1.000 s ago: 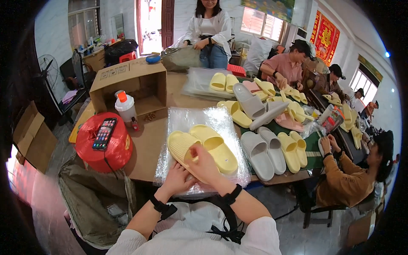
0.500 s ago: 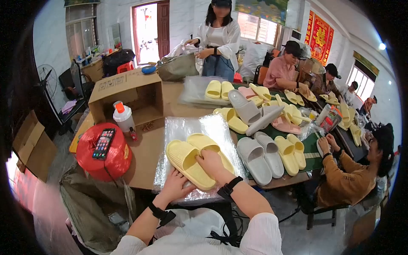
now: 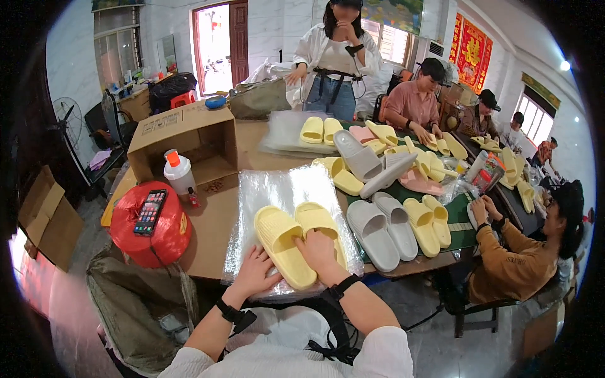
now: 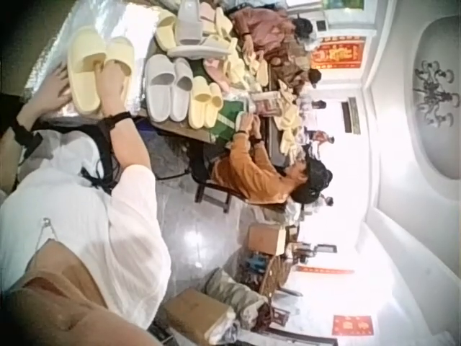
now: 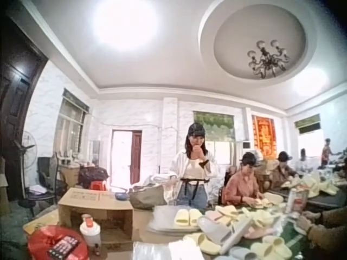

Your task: The recorder is packing various styles and colors of slides/shoes into plastic bags and then into a larger bag.

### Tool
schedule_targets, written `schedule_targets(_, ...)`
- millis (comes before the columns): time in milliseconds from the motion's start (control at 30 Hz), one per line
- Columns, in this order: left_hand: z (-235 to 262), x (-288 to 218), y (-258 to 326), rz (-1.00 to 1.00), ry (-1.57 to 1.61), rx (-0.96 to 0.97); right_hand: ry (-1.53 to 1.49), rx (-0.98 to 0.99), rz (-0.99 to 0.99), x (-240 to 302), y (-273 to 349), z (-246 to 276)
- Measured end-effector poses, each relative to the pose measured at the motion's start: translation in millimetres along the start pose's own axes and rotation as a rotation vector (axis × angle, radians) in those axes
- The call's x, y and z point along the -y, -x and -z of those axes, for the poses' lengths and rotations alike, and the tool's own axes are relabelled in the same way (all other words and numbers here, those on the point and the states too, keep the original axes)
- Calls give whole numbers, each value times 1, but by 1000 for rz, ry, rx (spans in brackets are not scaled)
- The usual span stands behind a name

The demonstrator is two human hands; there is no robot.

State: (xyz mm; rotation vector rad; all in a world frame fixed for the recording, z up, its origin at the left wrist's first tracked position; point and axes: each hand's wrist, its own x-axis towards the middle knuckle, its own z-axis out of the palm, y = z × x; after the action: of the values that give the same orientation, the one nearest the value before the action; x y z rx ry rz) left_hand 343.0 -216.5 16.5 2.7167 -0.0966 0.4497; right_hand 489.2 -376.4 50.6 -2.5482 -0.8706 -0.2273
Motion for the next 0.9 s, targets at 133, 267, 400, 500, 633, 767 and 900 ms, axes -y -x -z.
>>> schedule_targets(133, 4, 0, 4, 8, 6, -67, -17, -22, 13, 4, 0, -12)
schedule_targets(267, 3, 0, 6, 22, 3, -40, -102, -68, -76, 4, 5, -16)
schedule_targets(400, -16, 6, 5, -31, -79, -100, -59, -85, -130, -9, 5, -24)
schedule_targets(500, -11, 4, 8, -11, -77, -98, -56, -98, -101, 0, 6, -17)
schedule_targets(633, -1, 6, 13, -48, -7, -58, -101, -135, -65, -6, 4, -18)
schedule_targets(767, -1, 8, 25, -56, 6, -3, -216, -175, -10, -18, 2, -24)
schedule_targets(900, 5, 3, 27, -29, 40, 55, -536, -218, -91, -33, 6, -15)
